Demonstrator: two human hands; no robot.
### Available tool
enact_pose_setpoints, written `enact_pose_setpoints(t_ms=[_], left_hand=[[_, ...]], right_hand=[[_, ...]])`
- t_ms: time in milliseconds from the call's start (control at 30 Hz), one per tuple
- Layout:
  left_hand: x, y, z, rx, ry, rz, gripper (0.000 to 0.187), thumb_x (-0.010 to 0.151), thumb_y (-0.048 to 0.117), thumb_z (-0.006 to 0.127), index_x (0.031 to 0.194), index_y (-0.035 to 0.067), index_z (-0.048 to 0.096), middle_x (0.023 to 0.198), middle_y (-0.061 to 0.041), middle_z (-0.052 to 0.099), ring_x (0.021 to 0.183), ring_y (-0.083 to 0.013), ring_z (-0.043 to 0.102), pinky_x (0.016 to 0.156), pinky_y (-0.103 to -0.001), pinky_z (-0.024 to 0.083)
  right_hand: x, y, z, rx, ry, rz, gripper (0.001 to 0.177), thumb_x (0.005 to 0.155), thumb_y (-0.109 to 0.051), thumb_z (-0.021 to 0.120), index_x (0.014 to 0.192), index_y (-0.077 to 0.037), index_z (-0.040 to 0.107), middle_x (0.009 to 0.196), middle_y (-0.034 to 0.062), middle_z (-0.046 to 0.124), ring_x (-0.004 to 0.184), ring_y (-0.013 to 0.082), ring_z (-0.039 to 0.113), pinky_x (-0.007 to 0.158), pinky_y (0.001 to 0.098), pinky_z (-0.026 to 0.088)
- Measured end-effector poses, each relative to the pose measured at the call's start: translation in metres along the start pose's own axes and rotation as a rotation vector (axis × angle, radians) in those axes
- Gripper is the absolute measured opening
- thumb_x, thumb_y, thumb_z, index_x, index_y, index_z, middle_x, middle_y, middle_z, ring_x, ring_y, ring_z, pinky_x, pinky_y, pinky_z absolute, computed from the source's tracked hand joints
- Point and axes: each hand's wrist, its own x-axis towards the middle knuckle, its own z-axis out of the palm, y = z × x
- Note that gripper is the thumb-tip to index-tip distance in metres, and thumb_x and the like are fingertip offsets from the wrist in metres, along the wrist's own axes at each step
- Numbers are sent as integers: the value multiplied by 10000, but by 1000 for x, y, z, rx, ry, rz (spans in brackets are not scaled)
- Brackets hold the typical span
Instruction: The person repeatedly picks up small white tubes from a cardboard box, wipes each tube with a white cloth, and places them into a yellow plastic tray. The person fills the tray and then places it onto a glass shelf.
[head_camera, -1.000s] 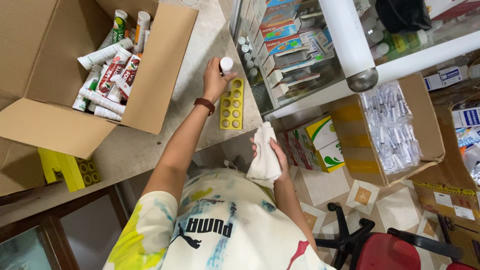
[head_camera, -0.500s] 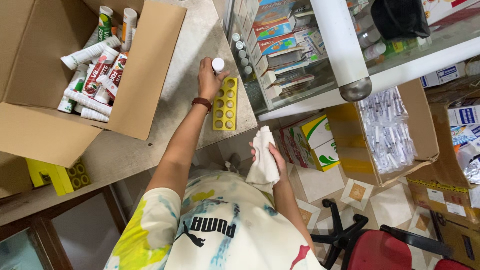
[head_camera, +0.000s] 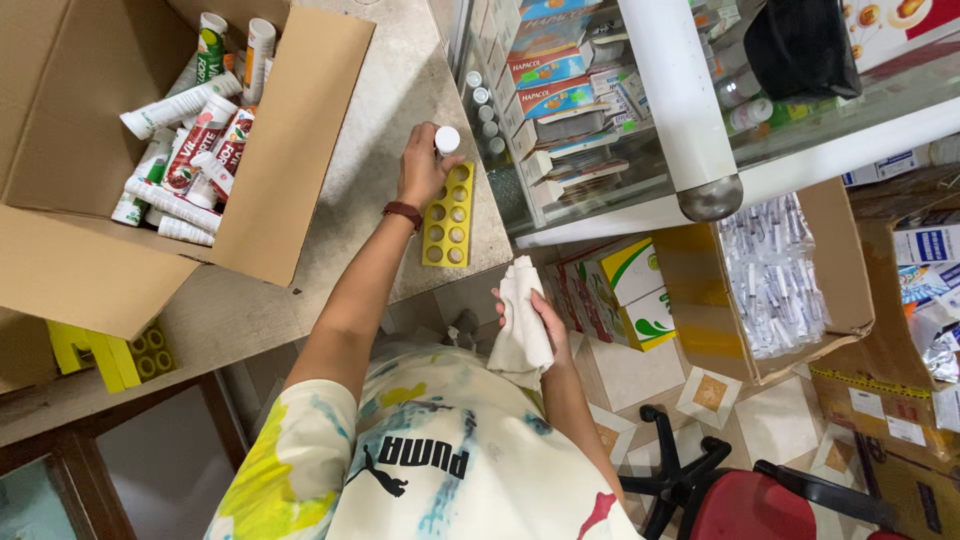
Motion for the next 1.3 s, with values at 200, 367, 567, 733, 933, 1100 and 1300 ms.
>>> enact_pose_setpoints(t_ms=[200, 367, 567, 733, 933, 1100, 1300], left_hand=[[0, -2, -1, -56, -13, -35, 480, 787, 151, 893, 1067, 27, 522, 1115, -168, 608, 975, -370, 648, 806, -455, 533], [-6, -2, -1, -59, -12, -101, 485, 776, 157, 896, 1050, 40, 513, 1095, -147, 602, 927, -334, 654, 793, -435, 546], [-13, -11, 5, -51, -25, -138, 528, 777, 145, 917, 1141, 49, 548, 1174, -148, 630, 1031, -325, 656, 854, -422, 548], [-28, -45, 14, -2, -72, -172, 999, 662, 161, 955, 1465, 49, 372, 1368, -265, 463, 1195, -427, 541, 944, -470, 500], [-79, -22, -37, 110, -503, -230, 693, 809, 400, 857, 1387, 138, 577, 1305, -269, 538, 1116, -428, 605, 946, -493, 509], [-110, 68, -159, 32, -498, 270, 589, 831, 427, 820, 1268, 72, 647, 1005, -197, 708, 962, -398, 675, 822, -498, 527], [-34, 74, -298, 210, -265, 220, 433, 903, 385, 772, 1190, 70, 697, 962, -165, 734, 899, -370, 704, 779, -477, 543]], right_hand=[[3, 4, -4, 11, 41, 7, 608, 1058, -279, 509, 1547, 49, 356, 1416, 327, 534, 1077, 317, 652, 885, 395, 562], [7, 6, -10, -1, 25, 11, 601, 1065, -273, 510, 1553, 43, 360, 1407, 328, 541, 1082, 326, 656, 887, 396, 561], [12, 5, 5, -32, 20, 17, 590, 1048, -268, 517, 1540, 20, 367, 1384, 315, 563, 1069, 314, 661, 877, 391, 572], [16, -9, 58, -77, 42, 39, 568, 1035, -264, 553, 1495, 42, 422, 1321, 264, 607, 1053, 277, 660, 859, 376, 574], [38, -4, 117, -109, -33, 57, 576, 1019, -298, 582, 1463, 49, 464, 1216, 236, 655, 988, 266, 661, 841, 346, 570], [74, 13, 131, -94, -103, 169, 605, 1001, -362, 619, 1489, -37, 468, 1204, 175, 640, 934, 301, 630, 805, 401, 566], [98, 44, 145, 20, -252, 270, 718, 995, -314, 628, 1583, -18, 339, 1385, 281, 543, 1058, 306, 601, 899, 396, 552]])
